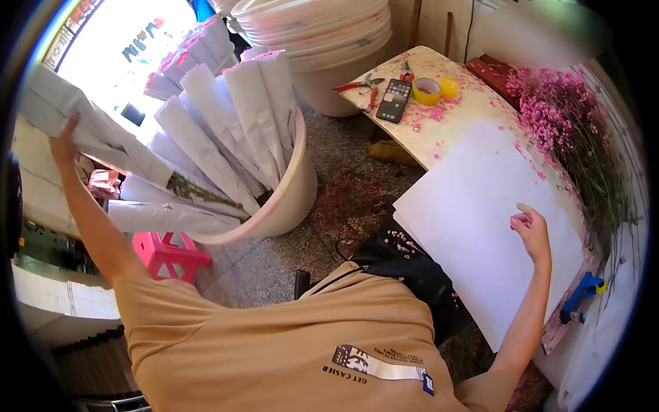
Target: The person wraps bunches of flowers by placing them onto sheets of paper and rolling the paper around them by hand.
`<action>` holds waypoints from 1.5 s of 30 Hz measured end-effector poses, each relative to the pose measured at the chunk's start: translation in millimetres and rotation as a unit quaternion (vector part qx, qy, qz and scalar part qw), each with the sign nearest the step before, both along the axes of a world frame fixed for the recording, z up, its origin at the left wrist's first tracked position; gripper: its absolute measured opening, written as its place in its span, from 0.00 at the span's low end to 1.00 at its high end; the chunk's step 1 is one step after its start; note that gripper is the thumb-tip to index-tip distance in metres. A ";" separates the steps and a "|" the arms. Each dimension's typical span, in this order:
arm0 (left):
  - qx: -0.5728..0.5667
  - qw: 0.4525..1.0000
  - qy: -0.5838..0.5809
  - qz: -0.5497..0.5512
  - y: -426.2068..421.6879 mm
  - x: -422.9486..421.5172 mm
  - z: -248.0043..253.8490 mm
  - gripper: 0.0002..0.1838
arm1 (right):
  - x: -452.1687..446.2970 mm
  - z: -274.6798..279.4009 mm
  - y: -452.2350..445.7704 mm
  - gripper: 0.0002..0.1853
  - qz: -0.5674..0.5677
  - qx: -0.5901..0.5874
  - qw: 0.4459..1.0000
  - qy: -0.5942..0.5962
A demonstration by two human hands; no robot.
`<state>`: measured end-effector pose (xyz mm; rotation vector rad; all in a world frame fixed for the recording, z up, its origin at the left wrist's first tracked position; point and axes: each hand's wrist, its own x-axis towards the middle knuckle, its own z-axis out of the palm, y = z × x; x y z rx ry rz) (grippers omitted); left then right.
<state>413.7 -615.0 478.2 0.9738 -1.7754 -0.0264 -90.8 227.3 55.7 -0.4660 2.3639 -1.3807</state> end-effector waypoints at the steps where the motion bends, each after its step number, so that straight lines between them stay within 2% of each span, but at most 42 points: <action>1: -0.026 0.999 -0.027 0.038 -5.6 3.2 -22.4 0.45 | 5.0 0.0 -1.9 0.28 0.001 0.000 1.000 0.001; 2: -0.116 0.991 -0.065 -0.011 -34.2 12.2 -49.1 0.45 | 10.4 -1.0 0.4 0.26 -0.005 0.001 1.000 0.003; 3: -0.007 0.993 -0.108 0.052 -48.8 13.3 -68.9 0.44 | 12.7 -7.8 5.8 0.26 0.001 -0.004 1.000 0.005; 4: -0.042 0.992 -0.110 0.051 -96.3 20.9 -110.0 0.44 | 14.5 -14.1 15.8 0.26 -0.004 -0.008 1.000 0.008; 6: 0.066 0.972 -0.202 0.101 -193.7 34.8 -183.5 0.53 | 33.2 -3.2 27.6 0.25 -0.013 0.060 0.998 0.034; 7: 0.116 0.961 -0.219 0.119 -127.5 1.1 -187.3 0.40 | 39.2 -5.0 39.6 0.24 -0.012 0.064 0.996 0.060; 8: 0.104 0.959 -0.194 0.177 -51.5 -41.1 -188.1 0.44 | 53.4 1.4 46.2 0.22 -0.036 0.061 0.995 0.063; 9: -0.258 0.933 -0.250 0.019 -125.4 -29.5 -216.3 0.42 | 59.1 -0.8 56.7 0.17 -0.044 0.045 0.996 0.056; 10: -0.121 0.976 -0.179 -0.016 -83.4 -77.2 -229.4 0.37 | 71.0 -0.1 66.4 0.13 -0.052 0.041 0.997 0.027; 11: 0.005 0.996 -0.086 -0.034 -24.4 -131.0 -238.1 0.33 | 83.9 -5.7 75.4 0.11 -0.054 -0.026 0.998 -0.007; 12: 0.065 0.985 -0.136 -0.088 27.2 -178.9 -241.3 0.29 | 102.2 -12.1 78.7 0.11 -0.089 -0.109 0.988 -0.066; 13: -0.010 0.978 -0.144 -0.152 31.4 -221.4 -274.0 0.24 | 122.5 -18.1 84.5 0.12 -0.113 -0.133 0.979 -0.105; 14: -0.017 0.957 -0.164 -0.239 62.2 -269.4 -302.7 0.21 | 144.9 -17.0 90.2 0.13 -0.118 -0.114 0.977 -0.134; 15: 0.048 0.909 -0.229 -0.346 83.6 -319.3 -326.7 0.21 | 166.4 -18.4 97.3 0.14 -0.116 -0.098 0.974 -0.166; 16: 0.096 0.850 -0.186 -0.483 114.4 -365.2 -368.6 0.20 | 188.9 -30.7 106.3 0.16 -0.120 -0.106 0.967 -0.199; 17: 0.176 0.795 -0.257 -0.521 165.9 -400.6 -387.1 0.20 | 211.6 -45.9 113.7 0.17 -0.116 -0.115 0.959 -0.232; 18: 0.161 0.778 -0.198 -0.574 259.6 -424.6 -406.5 0.16 | 236.1 -61.7 121.4 0.18 -0.136 -0.141 0.944 -0.267; 19: 0.162 0.741 -0.258 -0.598 345.8 -441.2 -404.3 0.15 | 260.5 -77.9 127.7 0.18 -0.150 -0.168 0.927 -0.300; 20: 0.118 0.684 -0.265 -0.669 387.8 -473.9 -433.7 0.13 | 283.3 -89.3 131.6 0.18 -0.193 -0.174 0.907 -0.332; 21: 0.191 0.619 -0.258 -0.717 464.7 -481.0 -430.9 0.13 | 303.3 -107.7 135.4 0.18 -0.209 -0.185 0.900 -0.333; 22: 0.252 0.556 -0.253 -0.750 528.2 -492.1 -439.4 0.13 | 321.9 -131.5 138.7 0.18 -0.266 -0.220 0.868 -0.357; 23: 0.241 0.513 -0.290 -0.771 584.0 -503.2 -441.1 0.12 | 338.1 -157.4 141.5 0.18 -0.318 -0.252 0.831 -0.379; 24: 0.243 0.463 -0.297 -0.799 637.6 -511.6 -444.2 0.12 | 352.7 -188.6 140.7 0.18 -0.329 -0.262 0.823 -0.382; 26: 0.242 0.387 -0.315 -0.832 739.8 -515.9 -448.3 0.12 | 370.8 -256.0 141.5 0.18 -0.527 -0.323 0.699 -0.359; 27: 0.239 0.360 -0.322 -0.843 784.5 -513.5 -447.7 0.12 | 374.4 -284.0 145.5 0.18 -0.533 -0.330 0.690 -0.363; 29: 0.205 0.331 -0.351 -0.851 855.5 -516.8 -456.4 0.12 | 371.3 -327.7 153.7 0.16 -0.626 -0.361 0.578 -0.379; 32: 0.137 0.369 -0.402 -0.827 914.6 -525.8 -490.7 0.13 | 338.6 -352.4 170.2 0.15 -0.655 -0.339 0.561 -0.376; 33: 0.130 0.366 -0.413 -0.824 922.2 -524.1 -497.5 0.13 | 327.3 -376.8 175.1 0.15 -0.654 -0.348 0.553 -0.383; 35: 0.037 0.454 -0.317 -0.832 925.9 -514.1 -506.3 0.15 | 301.7 -466.7 185.0 0.17 -0.670 -0.283 0.607 -0.322; 36: 0.074 0.444 -0.318 -0.835 924.8 -516.1 -507.2 0.17 | 292.5 -525.6 193.8 0.19 -0.628 -0.168 0.690 -0.318; 38: 0.061 0.448 -0.338 -0.826 924.6 -517.2 -503.8 0.16 | 268.2 -568.8 218.9 0.22 -0.593 -0.068 0.743 -0.302; 39: 0.047 0.450 -0.344 -0.822 924.3 -518.1 -503.4 0.16 | 249.7 -556.6 234.8 0.25 -0.619 -0.085 0.723 -0.295; 40: 0.041 0.455 -0.352 -0.817 924.4 -518.9 -502.7 0.16 | 231.2 -553.0 243.9 0.25 -0.613 -0.094 0.725 -0.300; 41: 0.060 0.446 -0.362 -0.816 924.0 -519.1 -501.7 0.16 | 214.2 -549.6 251.2 0.24 -0.691 -0.209 0.630 -0.284; 42: 0.079 0.435 -0.370 -0.817 923.1 -519.5 -500.8 0.16 | 202.5 -551.3 258.5 0.24 -0.734 -0.271 0.556 -0.280; 43: 0.075 0.429 -0.373 -0.819 921.6 -520.9 -501.3 0.14 | 192.7 -550.1 262.4 0.24 -0.757 -0.286 0.506 -0.298; 45: 0.065 0.422 -0.339 -0.838 920.5 -525.1 -507.1 0.12 | 181.8 -561.2 264.4 0.24 -0.784 -0.292 0.442 -0.324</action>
